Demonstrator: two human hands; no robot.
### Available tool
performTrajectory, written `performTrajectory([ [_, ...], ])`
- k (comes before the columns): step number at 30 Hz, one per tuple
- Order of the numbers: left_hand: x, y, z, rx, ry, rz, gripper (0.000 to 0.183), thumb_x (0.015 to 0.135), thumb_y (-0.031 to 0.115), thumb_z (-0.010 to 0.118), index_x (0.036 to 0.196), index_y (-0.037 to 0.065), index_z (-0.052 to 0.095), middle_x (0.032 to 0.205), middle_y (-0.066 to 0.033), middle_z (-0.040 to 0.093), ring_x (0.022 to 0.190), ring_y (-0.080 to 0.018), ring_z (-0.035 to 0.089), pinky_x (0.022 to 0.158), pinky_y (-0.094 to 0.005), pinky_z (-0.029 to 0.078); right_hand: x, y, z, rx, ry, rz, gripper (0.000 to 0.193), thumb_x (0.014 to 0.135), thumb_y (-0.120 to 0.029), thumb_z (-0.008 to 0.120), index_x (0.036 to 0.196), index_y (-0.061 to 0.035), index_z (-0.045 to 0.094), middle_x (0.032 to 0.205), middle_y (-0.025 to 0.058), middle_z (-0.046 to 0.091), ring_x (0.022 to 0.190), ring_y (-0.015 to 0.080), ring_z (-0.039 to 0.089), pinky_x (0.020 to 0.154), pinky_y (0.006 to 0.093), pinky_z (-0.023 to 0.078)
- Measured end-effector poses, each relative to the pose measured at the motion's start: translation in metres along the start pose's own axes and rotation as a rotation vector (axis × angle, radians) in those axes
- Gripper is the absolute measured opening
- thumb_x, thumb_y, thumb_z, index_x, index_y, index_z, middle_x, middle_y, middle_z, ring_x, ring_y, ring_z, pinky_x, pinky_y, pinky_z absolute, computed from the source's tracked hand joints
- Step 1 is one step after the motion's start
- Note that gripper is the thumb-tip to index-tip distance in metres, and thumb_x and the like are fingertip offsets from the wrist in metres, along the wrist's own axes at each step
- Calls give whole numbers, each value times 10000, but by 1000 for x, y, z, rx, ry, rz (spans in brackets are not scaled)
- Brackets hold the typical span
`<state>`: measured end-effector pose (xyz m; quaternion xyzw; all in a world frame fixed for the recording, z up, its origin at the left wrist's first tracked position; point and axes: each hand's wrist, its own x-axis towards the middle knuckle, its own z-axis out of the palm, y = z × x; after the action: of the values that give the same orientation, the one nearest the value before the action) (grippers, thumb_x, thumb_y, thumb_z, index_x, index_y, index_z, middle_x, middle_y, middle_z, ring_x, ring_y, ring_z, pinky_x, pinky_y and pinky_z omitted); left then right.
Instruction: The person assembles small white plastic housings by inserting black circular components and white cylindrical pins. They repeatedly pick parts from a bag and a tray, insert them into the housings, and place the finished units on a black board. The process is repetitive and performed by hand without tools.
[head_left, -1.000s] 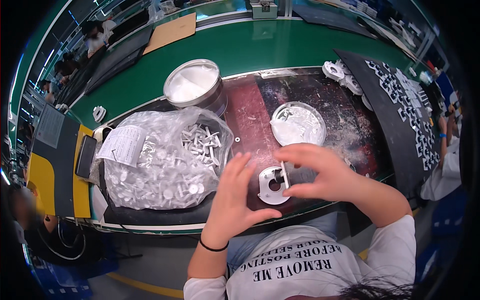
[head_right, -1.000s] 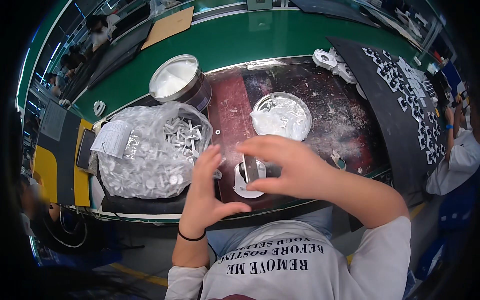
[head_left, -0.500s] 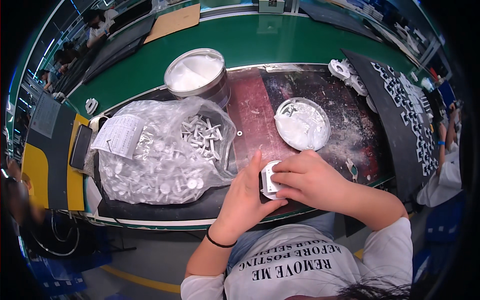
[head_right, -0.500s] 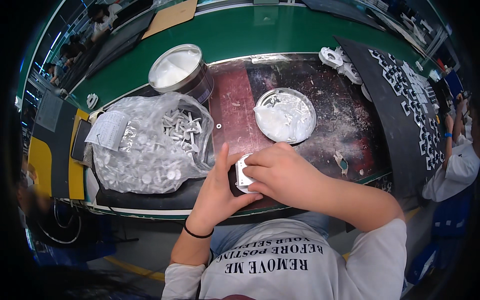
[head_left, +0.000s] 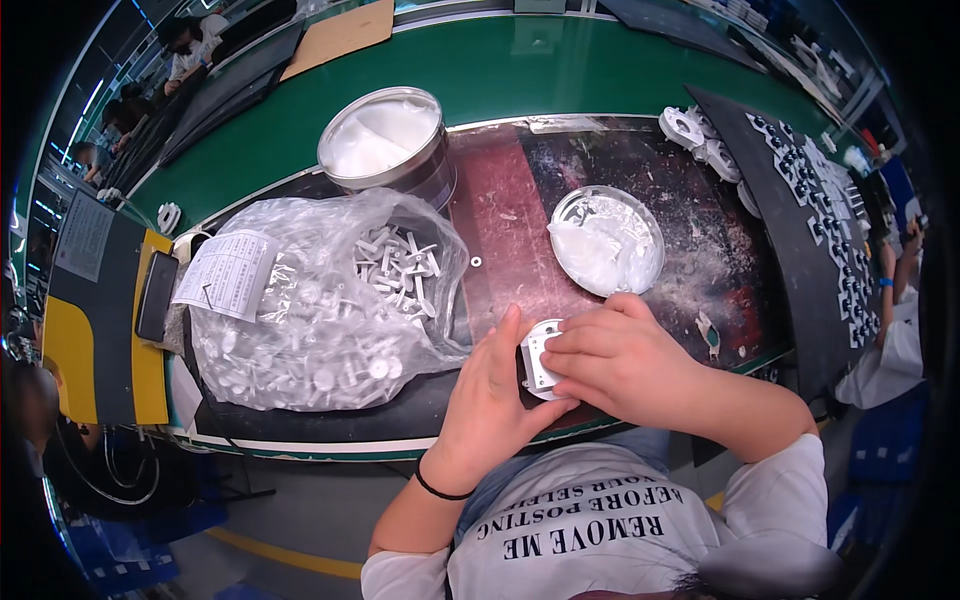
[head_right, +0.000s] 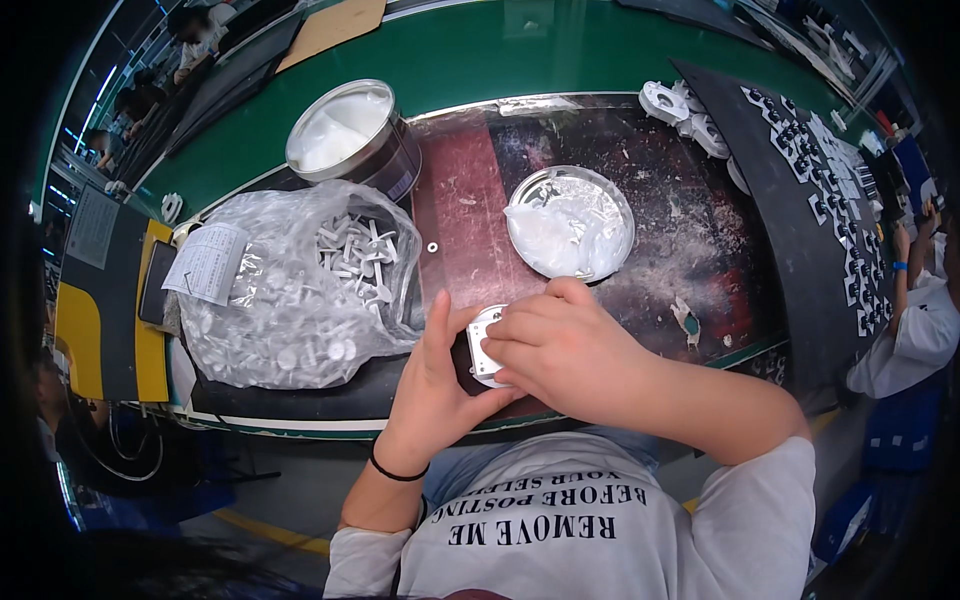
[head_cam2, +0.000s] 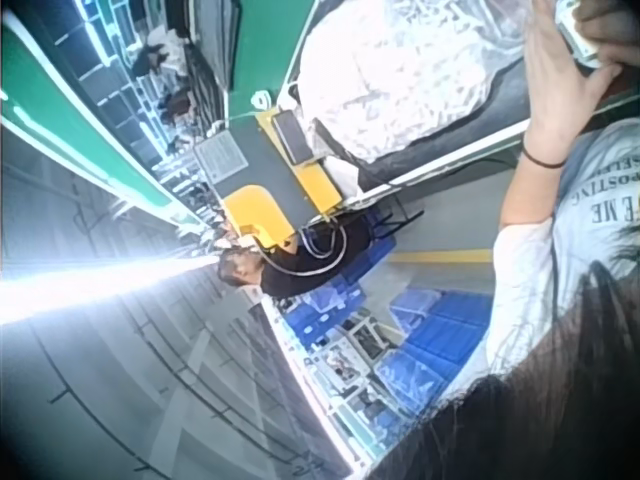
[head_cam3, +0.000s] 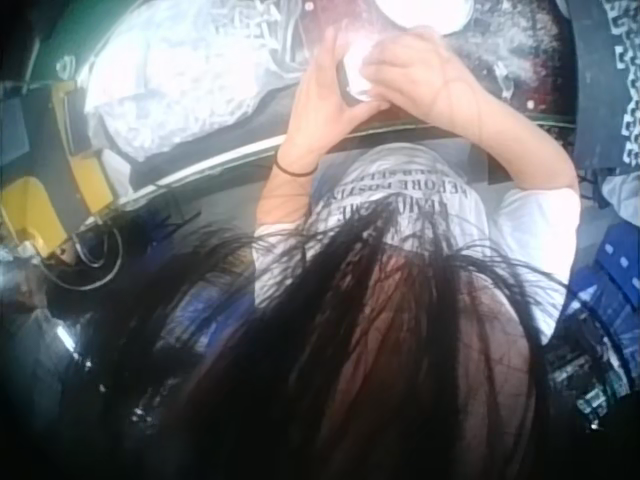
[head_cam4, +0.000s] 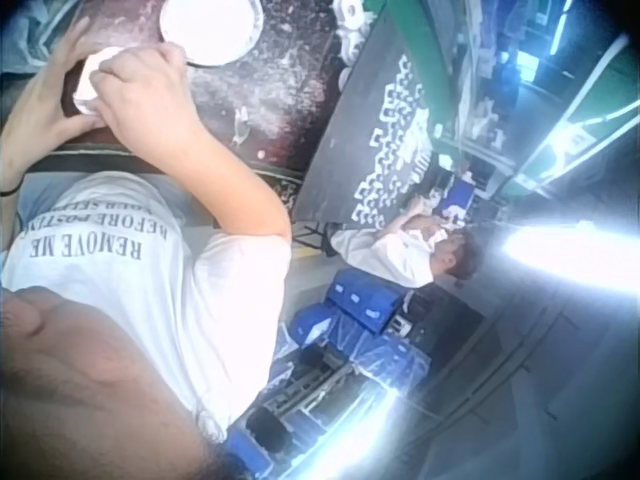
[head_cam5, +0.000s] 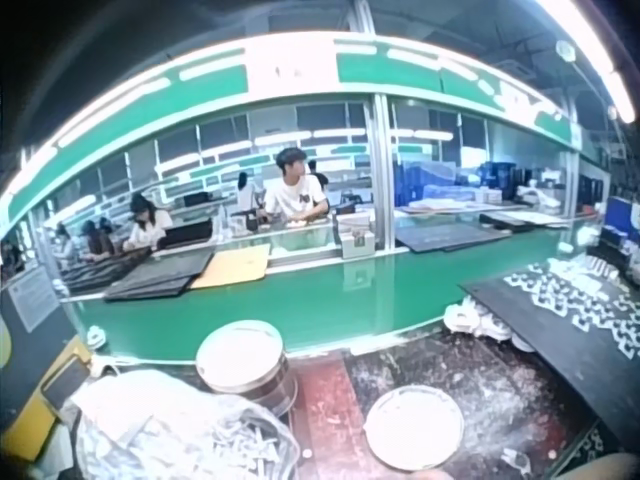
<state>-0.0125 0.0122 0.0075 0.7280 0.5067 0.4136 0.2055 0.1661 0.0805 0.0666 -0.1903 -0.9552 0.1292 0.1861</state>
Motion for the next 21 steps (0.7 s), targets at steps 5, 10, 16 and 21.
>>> performTrajectory([
  [5, -1, 0, 3, -42, 24, -14, 1021, 623, 187, 819, 1385, -46, 181, 1186, -182, 533, 1038, -377, 543, 944, -474, 407, -1, -1, 0, -5, 8, 20, 281, 682, -209, 715, 927, -88, 650, 983, -6, 618, 956, 142, 575, 849, 350, 356],
  [10, 0, 1, 1, 53, 0, 30, 1161, 622, 141, 834, 1440, 51, 16, 1192, -184, 539, 1014, -345, 579, 856, -419, 461, -1, -3, 1, -1, 16, 43, 265, 690, -214, 712, 918, -94, 650, 963, -13, 619, 934, 137, 579, 838, 349, 345],
  [16, -1, -3, 5, -7, 27, 47, 1073, 637, 172, 816, 1411, 3, 93, 1190, -191, 527, 1027, -368, 556, 922, -482, 414, -1, -2, 1, -41, 41, 2, 227, 700, -226, 706, 884, -109, 643, 927, -27, 614, 904, 129, 582, 840, 362, 337],
  [21, -3, -2, 5, -28, 16, 15, 1037, 645, 185, 809, 1399, -17, 127, 1199, -192, 514, 1043, -380, 539, 963, -515, 385, 1, -2, 0, -14, 17, 10, 226, 701, -234, 708, 879, -116, 634, 891, -30, 599, 885, 121, 579, 845, 371, 334],
])
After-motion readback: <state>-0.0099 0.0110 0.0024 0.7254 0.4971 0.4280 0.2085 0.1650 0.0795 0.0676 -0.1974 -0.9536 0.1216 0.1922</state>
